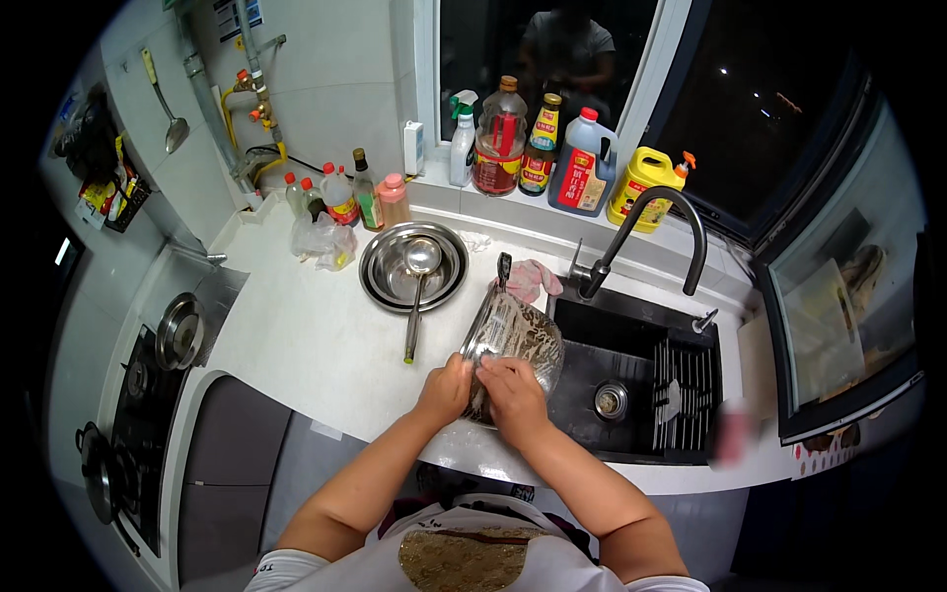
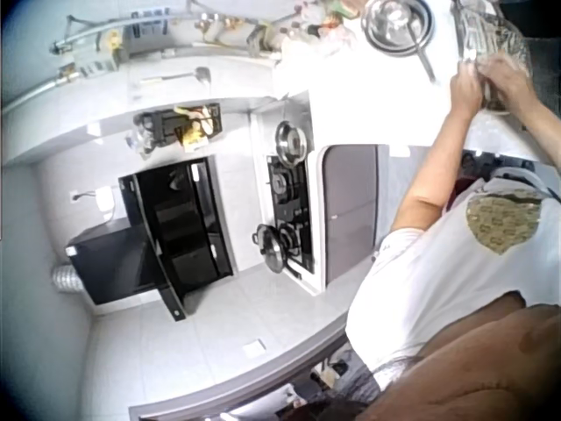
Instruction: The person rotates a metal pot while scrubbing its interior and exterior with a cloth at a sink.
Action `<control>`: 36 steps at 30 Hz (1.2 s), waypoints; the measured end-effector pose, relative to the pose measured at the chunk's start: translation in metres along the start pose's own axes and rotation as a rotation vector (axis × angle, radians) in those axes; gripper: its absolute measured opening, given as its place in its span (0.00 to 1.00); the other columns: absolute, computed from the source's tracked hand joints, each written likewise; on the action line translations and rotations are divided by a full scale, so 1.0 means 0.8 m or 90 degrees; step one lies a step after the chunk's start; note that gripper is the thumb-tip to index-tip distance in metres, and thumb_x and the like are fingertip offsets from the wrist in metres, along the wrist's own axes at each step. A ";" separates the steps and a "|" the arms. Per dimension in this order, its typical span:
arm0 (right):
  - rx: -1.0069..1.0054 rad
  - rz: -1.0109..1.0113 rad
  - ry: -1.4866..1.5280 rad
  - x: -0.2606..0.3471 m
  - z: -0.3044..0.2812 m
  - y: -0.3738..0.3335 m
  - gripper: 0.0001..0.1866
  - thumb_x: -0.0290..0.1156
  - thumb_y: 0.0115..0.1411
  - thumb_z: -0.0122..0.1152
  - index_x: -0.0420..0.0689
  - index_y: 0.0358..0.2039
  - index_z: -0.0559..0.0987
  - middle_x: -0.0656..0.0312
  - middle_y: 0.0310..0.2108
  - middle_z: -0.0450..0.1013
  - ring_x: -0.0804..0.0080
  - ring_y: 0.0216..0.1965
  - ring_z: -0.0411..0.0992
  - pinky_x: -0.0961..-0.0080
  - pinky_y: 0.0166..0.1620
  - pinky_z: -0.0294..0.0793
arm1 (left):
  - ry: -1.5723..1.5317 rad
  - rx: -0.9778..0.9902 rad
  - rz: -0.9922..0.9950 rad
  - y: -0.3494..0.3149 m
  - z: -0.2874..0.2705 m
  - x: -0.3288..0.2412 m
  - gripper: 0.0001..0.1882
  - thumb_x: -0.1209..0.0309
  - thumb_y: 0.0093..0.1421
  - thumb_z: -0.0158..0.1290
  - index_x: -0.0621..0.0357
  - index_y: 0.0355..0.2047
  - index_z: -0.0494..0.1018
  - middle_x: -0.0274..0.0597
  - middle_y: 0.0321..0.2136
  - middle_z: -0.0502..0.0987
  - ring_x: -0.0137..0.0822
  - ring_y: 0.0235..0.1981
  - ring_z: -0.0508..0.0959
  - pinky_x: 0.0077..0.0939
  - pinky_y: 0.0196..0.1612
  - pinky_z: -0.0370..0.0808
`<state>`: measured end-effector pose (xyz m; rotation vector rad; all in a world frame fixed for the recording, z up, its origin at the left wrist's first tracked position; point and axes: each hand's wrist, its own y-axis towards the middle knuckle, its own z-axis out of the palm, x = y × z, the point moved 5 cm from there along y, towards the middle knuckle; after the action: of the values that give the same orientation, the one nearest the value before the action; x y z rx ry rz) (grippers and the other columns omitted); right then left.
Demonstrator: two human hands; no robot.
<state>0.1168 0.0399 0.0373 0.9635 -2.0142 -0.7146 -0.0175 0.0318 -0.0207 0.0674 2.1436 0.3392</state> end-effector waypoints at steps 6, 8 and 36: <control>-0.014 0.046 -0.028 -0.044 0.002 0.027 0.15 0.15 0.44 0.57 0.40 0.35 0.80 0.55 0.38 0.77 0.56 0.37 0.74 0.67 0.41 0.76 | 0.013 0.014 0.004 0.005 -0.001 -0.002 0.15 0.63 0.67 0.38 0.65 0.32 0.63 0.64 0.18 0.71 0.67 0.24 0.72 0.54 0.28 0.67; -0.021 0.033 -0.033 -0.028 0.004 0.021 0.14 0.15 0.45 0.58 0.41 0.34 0.80 0.55 0.38 0.77 0.55 0.36 0.74 0.66 0.39 0.76 | 0.023 0.015 0.009 -0.001 0.000 0.004 0.15 0.63 0.67 0.38 0.65 0.32 0.63 0.64 0.18 0.71 0.66 0.24 0.72 0.54 0.28 0.67; -0.048 0.016 -0.015 0.001 -0.004 -0.006 0.14 0.13 0.44 0.58 0.40 0.32 0.80 0.56 0.36 0.78 0.60 0.35 0.75 0.66 0.40 0.76 | 0.022 -0.047 0.083 -0.034 0.005 0.028 0.15 0.66 0.67 0.39 0.64 0.28 0.66 0.60 0.21 0.71 0.63 0.24 0.73 0.51 0.27 0.67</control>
<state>0.1207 0.0361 0.0357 0.8888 -2.0017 -0.7867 -0.0243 0.0104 -0.0482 0.1605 2.1639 0.4979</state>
